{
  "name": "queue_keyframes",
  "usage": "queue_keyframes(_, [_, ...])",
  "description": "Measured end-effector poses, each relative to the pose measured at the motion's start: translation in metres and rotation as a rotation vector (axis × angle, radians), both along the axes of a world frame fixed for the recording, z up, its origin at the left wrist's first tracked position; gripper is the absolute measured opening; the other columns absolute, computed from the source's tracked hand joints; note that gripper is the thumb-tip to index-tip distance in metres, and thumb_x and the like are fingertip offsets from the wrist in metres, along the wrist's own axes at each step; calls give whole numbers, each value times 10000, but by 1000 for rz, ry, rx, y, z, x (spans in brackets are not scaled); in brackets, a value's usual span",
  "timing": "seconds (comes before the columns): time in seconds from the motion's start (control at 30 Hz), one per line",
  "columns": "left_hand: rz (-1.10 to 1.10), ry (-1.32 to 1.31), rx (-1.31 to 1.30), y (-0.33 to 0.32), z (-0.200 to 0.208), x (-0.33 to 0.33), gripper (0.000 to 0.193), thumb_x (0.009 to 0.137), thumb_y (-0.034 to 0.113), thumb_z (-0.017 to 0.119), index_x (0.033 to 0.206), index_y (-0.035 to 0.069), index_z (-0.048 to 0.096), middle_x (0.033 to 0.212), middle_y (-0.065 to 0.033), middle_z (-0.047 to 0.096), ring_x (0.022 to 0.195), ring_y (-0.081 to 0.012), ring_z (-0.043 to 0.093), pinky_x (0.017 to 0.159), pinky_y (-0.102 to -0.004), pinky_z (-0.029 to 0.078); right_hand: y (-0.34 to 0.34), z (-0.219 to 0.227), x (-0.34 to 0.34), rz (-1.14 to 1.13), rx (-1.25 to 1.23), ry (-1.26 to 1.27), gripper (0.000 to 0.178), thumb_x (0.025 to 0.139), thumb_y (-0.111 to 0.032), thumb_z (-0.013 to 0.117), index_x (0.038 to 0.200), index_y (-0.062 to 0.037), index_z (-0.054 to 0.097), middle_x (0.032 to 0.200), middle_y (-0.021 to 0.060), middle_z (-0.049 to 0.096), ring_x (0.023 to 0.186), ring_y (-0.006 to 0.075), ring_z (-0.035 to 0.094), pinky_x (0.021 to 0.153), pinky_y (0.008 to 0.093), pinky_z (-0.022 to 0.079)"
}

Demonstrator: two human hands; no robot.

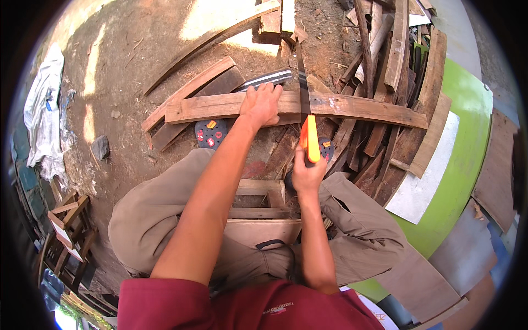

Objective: The person sits on the ground and uses a hand saw to cut several wooden planks. They repeatedly position planks, saw through them, and set the cut pieces aside among other wood scraps.

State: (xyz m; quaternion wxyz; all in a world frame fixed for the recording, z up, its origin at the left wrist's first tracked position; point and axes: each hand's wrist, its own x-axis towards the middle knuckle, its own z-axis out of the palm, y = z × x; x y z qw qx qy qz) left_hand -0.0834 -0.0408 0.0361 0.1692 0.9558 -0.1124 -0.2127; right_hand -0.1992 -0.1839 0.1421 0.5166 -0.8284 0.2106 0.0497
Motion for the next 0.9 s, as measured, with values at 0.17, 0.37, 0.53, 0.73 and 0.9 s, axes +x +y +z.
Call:
queue_keyframes(0.17, [12, 93, -20, 5, -1, 6, 650, 724, 235, 761, 1319, 94, 540, 1264, -122, 615, 1249, -286, 576, 1000, -497, 440, -38, 73, -135, 212, -156, -9, 81, 811, 27, 635, 873, 51, 681, 636, 130, 613, 574, 212, 678, 583, 328, 517])
queue_keyframes(0.37, [25, 525, -160, 29, 15, 73, 577, 606, 368, 827, 1062, 28, 732, 1095, -206, 742, 1042, -369, 707, 908, -474, 549, 0, 63, -75, 274, -84, -81, 125, 865, 18, 651, 751, 8, 600, 556, 116, 486, 438, 232, 508, 482, 346, 417])
queue_keyframes(0.53, [-16, 314, -236, 29, -3, 64, 557, 598, 399, 808, 983, 1, 754, 980, -222, 748, 937, -388, 721, 842, -472, 567, -24, 58, -91, 214, -103, 10, 42, 855, -6, 685, 831, 17, 660, 644, 93, 620, 553, 191, 642, 566, 325, 500])
queue_keyframes(0.73, [-77, 165, -250, 31, -2, 65, 683, 608, 433, 777, 1155, 26, 725, 961, -248, 737, 926, -417, 710, 857, -482, 563, -58, 79, -95, 29, 79, -68, 183, 892, 8, 642, 717, 13, 590, 558, 29, 539, 466, 133, 504, 478, 313, 393])
queue_keyframes(0.9, [-52, 54, -240, 39, 0, 71, 662, 621, 472, 793, 1117, 38, 733, 932, -234, 739, 911, -416, 711, 845, -487, 562, -59, 63, -80, -89, 264, 7, 223, 932, -19, 648, 719, -13, 582, 589, -17, 548, 509, 78, 491, 490, 269, 360])
